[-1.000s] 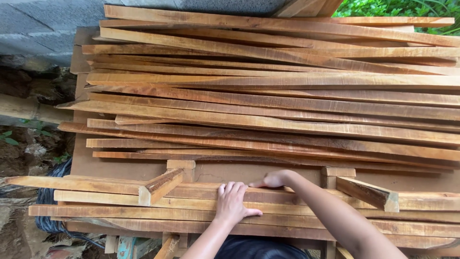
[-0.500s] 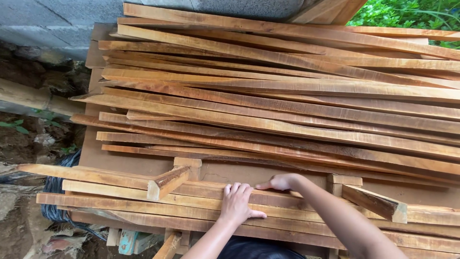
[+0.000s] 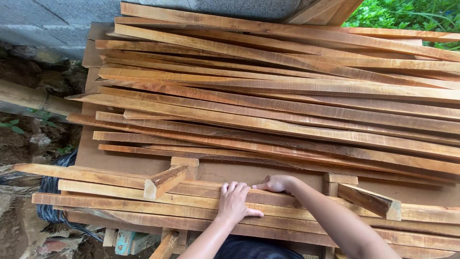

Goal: Organizing and aligning a pile of thin wooden planks on a workbench.

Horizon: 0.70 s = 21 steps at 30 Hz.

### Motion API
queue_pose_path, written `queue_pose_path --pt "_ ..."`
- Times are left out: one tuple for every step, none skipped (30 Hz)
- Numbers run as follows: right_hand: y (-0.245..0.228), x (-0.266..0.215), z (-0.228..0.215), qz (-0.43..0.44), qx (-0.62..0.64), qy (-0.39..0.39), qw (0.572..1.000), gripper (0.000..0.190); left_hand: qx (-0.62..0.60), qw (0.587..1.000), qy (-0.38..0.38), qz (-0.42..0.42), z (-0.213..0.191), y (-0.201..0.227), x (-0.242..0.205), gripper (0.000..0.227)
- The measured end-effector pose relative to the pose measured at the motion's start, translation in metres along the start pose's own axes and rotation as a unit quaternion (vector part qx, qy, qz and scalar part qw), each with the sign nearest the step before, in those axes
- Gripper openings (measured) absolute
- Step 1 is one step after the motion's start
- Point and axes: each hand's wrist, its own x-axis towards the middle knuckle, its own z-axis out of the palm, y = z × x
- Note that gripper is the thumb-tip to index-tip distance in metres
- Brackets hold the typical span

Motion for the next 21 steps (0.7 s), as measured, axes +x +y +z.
queue_pose_path --pt "-0.001 0.003 0.001 -0.002 -0.002 -0.001 1.000 0.085 0.001 1.000 0.001 -0.003 -0.002 0.000 0.000 0.106" --pt "-0.003 0.005 0.001 -0.004 -0.010 0.003 1.000 0.084 0.005 1.000 -0.005 -0.008 -0.004 0.001 -0.001 0.107" --pt "-0.003 0.008 0.002 -0.005 -0.016 0.009 1.000 0.084 0.009 1.000 -0.012 -0.010 -0.006 0.001 0.000 0.109" --pt "-0.009 0.002 -0.001 -0.006 -0.016 0.010 1.000 0.084 0.010 1.000 -0.011 -0.010 -0.004 -0.002 0.001 0.109" --pt "-0.012 -0.006 -0.003 0.004 -0.006 0.005 1.000 0.083 0.009 1.000 -0.007 -0.006 -0.002 -0.002 0.002 0.109" --pt "-0.015 -0.013 -0.005 0.014 0.004 -0.001 1.000 0.083 0.007 1.000 -0.004 -0.003 0.001 -0.002 0.003 0.108" --pt "-0.013 -0.011 -0.004 0.014 0.004 -0.001 1.000 0.083 0.006 1.000 -0.005 -0.004 0.001 0.000 0.002 0.108" --pt "-0.011 -0.009 -0.003 0.017 0.020 -0.012 1.000 0.084 0.005 1.000 -0.003 -0.004 0.000 0.001 0.001 0.108" --pt "-0.011 -0.005 -0.004 0.017 0.035 -0.021 0.999 0.085 0.006 1.000 0.001 -0.005 -0.002 0.001 0.001 0.107" --pt "-0.013 -0.002 -0.004 0.016 0.035 -0.020 0.999 0.085 0.008 1.000 0.002 -0.004 -0.004 0.000 0.001 0.107" --pt "-0.011 0.000 -0.004 0.012 0.039 -0.021 0.999 0.087 0.008 1.000 -0.013 -0.009 -0.004 0.000 0.002 0.108" --pt "-0.009 0.002 -0.003 0.008 0.042 -0.022 0.999 0.089 0.009 0.999 -0.029 -0.013 -0.005 0.001 0.002 0.109" --pt "-0.009 0.000 -0.004 0.009 0.044 -0.019 0.999 0.089 0.009 0.999 -0.029 -0.010 -0.007 0.003 0.004 0.109" --pt "-0.010 -0.002 -0.005 0.017 0.034 -0.016 0.999 0.089 0.005 0.999 -0.039 -0.015 -0.009 0.004 0.006 0.108" --pt "-0.013 -0.003 -0.005 0.023 0.022 -0.014 0.999 0.090 0.001 0.999 -0.049 -0.022 -0.010 0.005 0.005 0.107" --pt "-0.012 -0.003 -0.003 0.022 0.022 -0.013 0.999 0.090 0.003 0.999 -0.049 -0.022 -0.013 0.008 0.005 0.107" --pt "-0.013 -0.003 -0.004 0.022 0.011 -0.006 1.000 0.088 0.008 0.998 -0.061 -0.031 -0.018 0.009 0.006 0.108" --pt "-0.014 -0.004 -0.004 0.022 0.000 0.000 1.000 0.086 0.013 0.997 -0.072 -0.039 -0.023 0.011 0.007 0.108" --pt "-0.011 0.003 -0.002 0.021 0.001 0.004 1.000 0.086 0.016 0.997 -0.070 -0.037 -0.026 0.012 0.008 0.108" --pt "-0.007 0.010 0.001 -0.001 -0.017 0.030 0.999 0.083 0.020 0.996 -0.075 -0.038 -0.029 0.012 0.008 0.107" --pt "-0.001 0.016 0.004 -0.022 -0.035 0.055 0.998 0.080 0.022 0.996 -0.080 -0.039 -0.031 0.014 0.008 0.107"
